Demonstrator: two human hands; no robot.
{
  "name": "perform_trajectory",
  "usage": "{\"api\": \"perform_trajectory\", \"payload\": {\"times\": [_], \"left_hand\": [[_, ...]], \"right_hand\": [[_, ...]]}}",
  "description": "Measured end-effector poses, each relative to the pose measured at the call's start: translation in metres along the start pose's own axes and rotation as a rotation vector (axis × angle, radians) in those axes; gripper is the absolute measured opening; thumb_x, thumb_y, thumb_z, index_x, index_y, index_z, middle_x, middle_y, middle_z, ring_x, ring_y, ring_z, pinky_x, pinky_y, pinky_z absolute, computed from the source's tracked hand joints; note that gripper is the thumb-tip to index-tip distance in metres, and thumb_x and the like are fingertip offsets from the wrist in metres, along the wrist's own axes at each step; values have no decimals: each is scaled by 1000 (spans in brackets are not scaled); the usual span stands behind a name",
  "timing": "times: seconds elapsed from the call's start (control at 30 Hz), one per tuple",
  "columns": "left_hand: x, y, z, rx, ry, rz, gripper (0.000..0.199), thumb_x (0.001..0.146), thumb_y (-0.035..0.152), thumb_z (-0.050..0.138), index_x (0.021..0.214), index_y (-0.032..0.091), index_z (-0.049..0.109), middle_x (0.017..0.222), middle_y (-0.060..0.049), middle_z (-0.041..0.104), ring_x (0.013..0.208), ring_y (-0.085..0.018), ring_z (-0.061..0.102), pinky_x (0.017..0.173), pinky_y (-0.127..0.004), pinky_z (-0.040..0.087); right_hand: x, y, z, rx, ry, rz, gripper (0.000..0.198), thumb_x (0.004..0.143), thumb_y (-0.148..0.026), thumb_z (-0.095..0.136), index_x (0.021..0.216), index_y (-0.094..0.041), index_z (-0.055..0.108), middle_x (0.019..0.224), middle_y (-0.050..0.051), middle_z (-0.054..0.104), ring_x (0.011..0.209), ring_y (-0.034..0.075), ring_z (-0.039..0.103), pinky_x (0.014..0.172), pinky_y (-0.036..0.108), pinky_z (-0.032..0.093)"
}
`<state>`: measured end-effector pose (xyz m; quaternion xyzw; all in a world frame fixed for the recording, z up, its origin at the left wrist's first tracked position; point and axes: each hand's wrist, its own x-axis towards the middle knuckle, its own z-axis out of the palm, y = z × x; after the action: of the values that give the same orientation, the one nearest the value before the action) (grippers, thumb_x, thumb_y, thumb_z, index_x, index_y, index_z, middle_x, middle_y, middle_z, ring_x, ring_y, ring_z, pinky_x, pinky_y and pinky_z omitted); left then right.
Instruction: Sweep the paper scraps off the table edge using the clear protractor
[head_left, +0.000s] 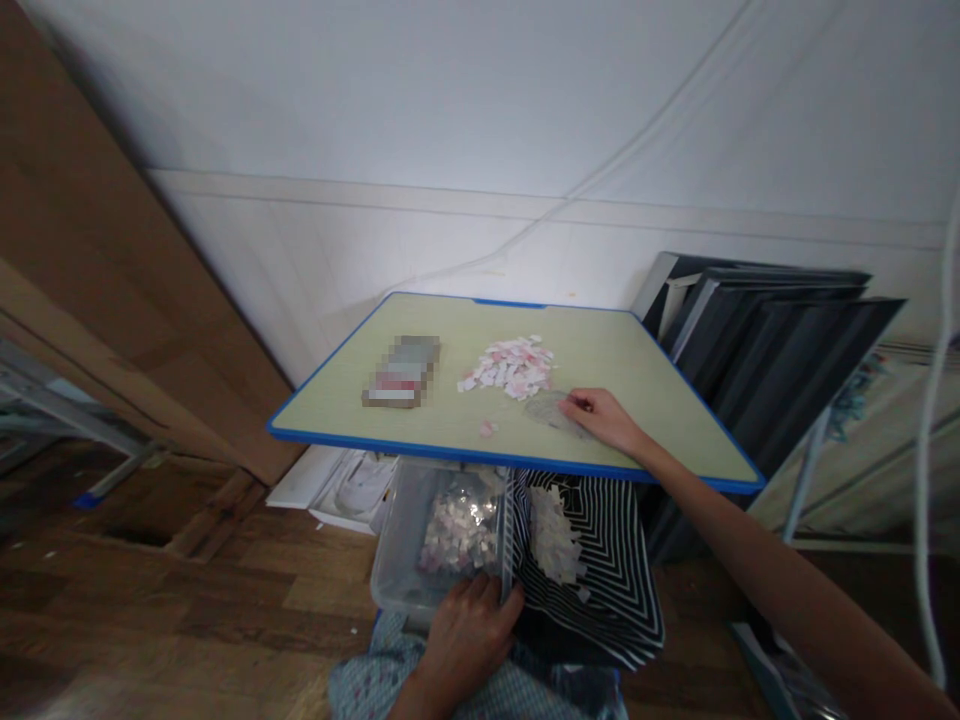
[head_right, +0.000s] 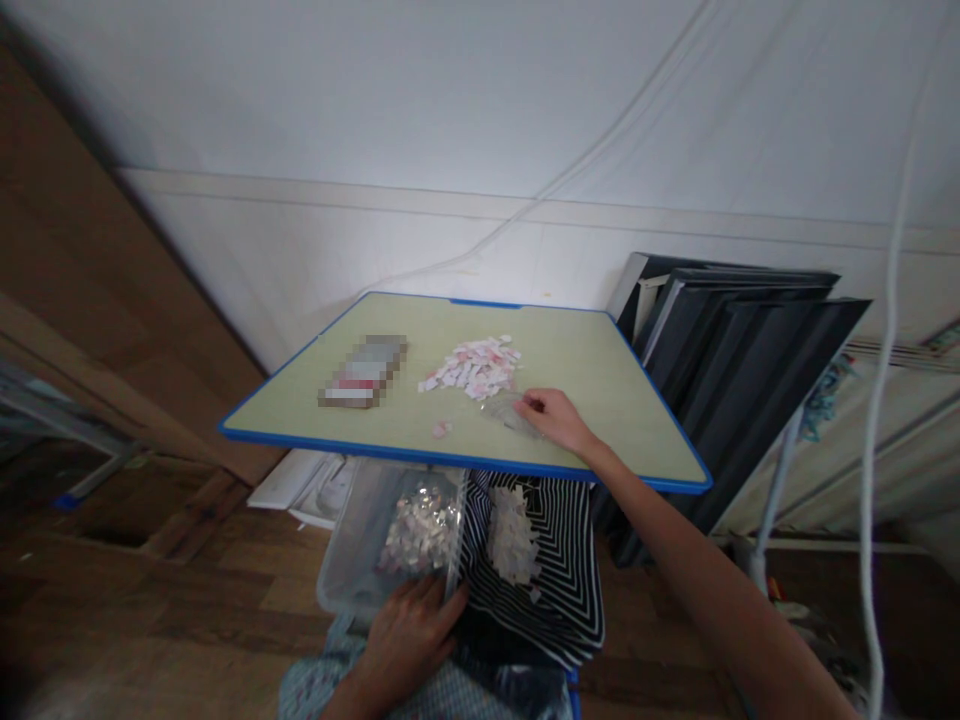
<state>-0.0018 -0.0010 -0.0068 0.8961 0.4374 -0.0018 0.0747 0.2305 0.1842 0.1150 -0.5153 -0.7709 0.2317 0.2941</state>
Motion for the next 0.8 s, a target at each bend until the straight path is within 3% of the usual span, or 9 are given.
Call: {"api": "perform_trajectory", "payload": {"times": [0.23, 0.47, 0.8], "left_hand": [[0, 1, 0, -2, -17, -3, 40, 83, 23, 55, 122, 22, 49, 100, -9, 65, 93, -24, 60, 77, -37, 51], [-1, 1, 1, -19, 0, -7, 39, 83, 23, 55, 121, 21, 49, 101, -10, 64, 93, -24, 60, 77, -37, 51], [-1, 2, 0, -21, -3, -6, 37, 84, 23, 53, 121, 21, 50, 99, -10, 65, 92, -24, 60, 76, -37, 51]], "right_hand": [[29, -20, 31, -48, 81, -52, 37, 77, -39, 47, 49, -20, 33, 49, -4, 33, 50, 10, 31, 51, 26, 22], [35, -37, 50, -24, -22, -123, 33, 78, -32, 47, 50, -20, 35, 50, -4, 34, 50, 9, 32, 51, 24, 23], [34, -49, 57, 23, -146, -202, 34, 79, -27, 50, 51, -20, 34, 51, -5, 32, 52, 9, 32, 52, 24, 24]]}}
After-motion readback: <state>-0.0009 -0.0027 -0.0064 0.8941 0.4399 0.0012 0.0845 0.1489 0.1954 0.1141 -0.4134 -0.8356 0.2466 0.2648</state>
